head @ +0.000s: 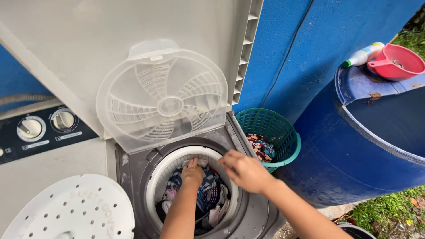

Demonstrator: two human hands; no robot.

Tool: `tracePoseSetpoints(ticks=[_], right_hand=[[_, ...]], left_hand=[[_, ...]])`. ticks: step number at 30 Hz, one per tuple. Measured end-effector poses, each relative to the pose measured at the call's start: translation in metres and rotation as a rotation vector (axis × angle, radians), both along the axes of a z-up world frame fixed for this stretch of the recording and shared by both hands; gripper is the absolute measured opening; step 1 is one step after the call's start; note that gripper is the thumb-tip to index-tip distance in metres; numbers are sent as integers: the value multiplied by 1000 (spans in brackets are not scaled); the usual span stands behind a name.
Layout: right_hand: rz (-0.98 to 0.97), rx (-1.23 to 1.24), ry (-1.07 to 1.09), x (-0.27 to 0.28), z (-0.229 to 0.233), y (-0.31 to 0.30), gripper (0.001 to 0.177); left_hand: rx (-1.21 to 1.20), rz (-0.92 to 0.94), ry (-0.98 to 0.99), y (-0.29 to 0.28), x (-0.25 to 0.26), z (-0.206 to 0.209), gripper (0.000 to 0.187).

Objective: Taking laundry out of a washing machine spin dryer compartment and placing it into a basket.

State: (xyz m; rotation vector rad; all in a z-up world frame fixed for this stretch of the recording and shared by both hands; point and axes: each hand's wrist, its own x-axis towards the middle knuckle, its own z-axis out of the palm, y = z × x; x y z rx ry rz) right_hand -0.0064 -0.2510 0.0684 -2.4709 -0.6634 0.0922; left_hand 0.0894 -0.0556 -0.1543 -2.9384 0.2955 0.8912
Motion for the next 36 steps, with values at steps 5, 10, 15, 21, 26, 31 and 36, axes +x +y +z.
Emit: tracePoseSetpoints(ticks=[5, 10, 15, 21, 26, 31, 36], right_hand=[[-52, -24, 82, -1, -30, 9, 31], [-162, -5, 255, 10, -36, 27, 53], [23, 307, -29, 50, -102, 31, 46], [-11, 638, 546, 65, -65, 40, 50], [-25, 806, 653, 43, 28, 25, 52], [-179, 749, 272, 61, 56, -36, 30], [-427, 708, -149, 67, 101, -96, 24]], left_hand=[[-208, -17, -206, 14, 14, -49, 42], [-767, 261, -124, 27, 0, 61, 20], [-1058, 57, -303, 34, -41, 191, 16], [-1121, 107, -448, 37, -54, 229, 28], [-1444, 144, -214, 21, -38, 230, 29], [-1699, 115, -249, 9, -29, 227, 38], [-1267, 122, -285, 19, -13, 135, 32]])
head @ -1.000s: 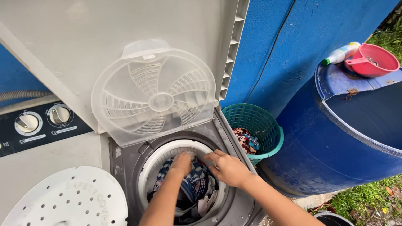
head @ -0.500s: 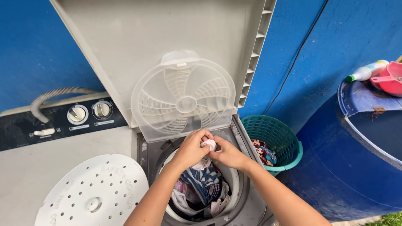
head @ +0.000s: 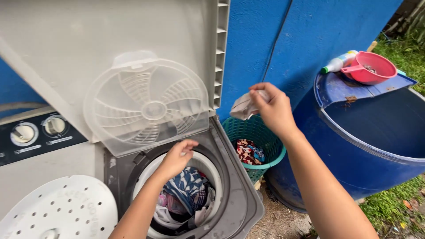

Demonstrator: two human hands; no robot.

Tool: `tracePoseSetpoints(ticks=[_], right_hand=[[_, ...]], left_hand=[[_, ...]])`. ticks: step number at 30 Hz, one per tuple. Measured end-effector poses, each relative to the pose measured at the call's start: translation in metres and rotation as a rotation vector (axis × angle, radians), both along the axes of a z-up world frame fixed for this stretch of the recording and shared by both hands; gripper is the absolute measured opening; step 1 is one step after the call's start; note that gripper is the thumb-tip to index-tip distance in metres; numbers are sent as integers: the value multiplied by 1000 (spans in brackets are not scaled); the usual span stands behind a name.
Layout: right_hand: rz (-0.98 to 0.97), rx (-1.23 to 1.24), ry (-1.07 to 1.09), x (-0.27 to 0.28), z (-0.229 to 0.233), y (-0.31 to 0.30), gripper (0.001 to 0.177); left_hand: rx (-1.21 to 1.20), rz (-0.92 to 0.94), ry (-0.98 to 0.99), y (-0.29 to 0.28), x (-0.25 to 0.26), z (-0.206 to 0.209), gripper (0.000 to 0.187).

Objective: Taking laundry out of a washing machine spin dryer compartment and placing it into a basket.

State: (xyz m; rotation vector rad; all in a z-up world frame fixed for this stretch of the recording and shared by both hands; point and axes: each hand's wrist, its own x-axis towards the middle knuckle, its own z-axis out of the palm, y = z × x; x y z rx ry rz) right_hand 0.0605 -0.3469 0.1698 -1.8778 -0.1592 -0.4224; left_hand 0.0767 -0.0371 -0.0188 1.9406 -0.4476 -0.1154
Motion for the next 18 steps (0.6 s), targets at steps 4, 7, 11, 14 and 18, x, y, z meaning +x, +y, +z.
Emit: tracePoseSetpoints(ticks=[4, 7, 11, 14, 18], right_hand=[[-178, -121, 45, 33, -57, -44, 26], [-228, -506, 35, 54, -138, -72, 52], [-114, -681, -26, 10, -119, -25, 55], [24, -589, -3, -23, -108, 8, 33], [265, -548, 17, -59, -92, 52, 24]], left_hand=[[216, 28, 306, 6, -5, -50, 31], [485, 17, 440, 11, -16, -87, 42], [773, -62, 519, 6, -17, -139, 65], [876, -141, 510, -8, -21, -171, 82], [1002, -388, 568, -44, -38, -171, 94]])
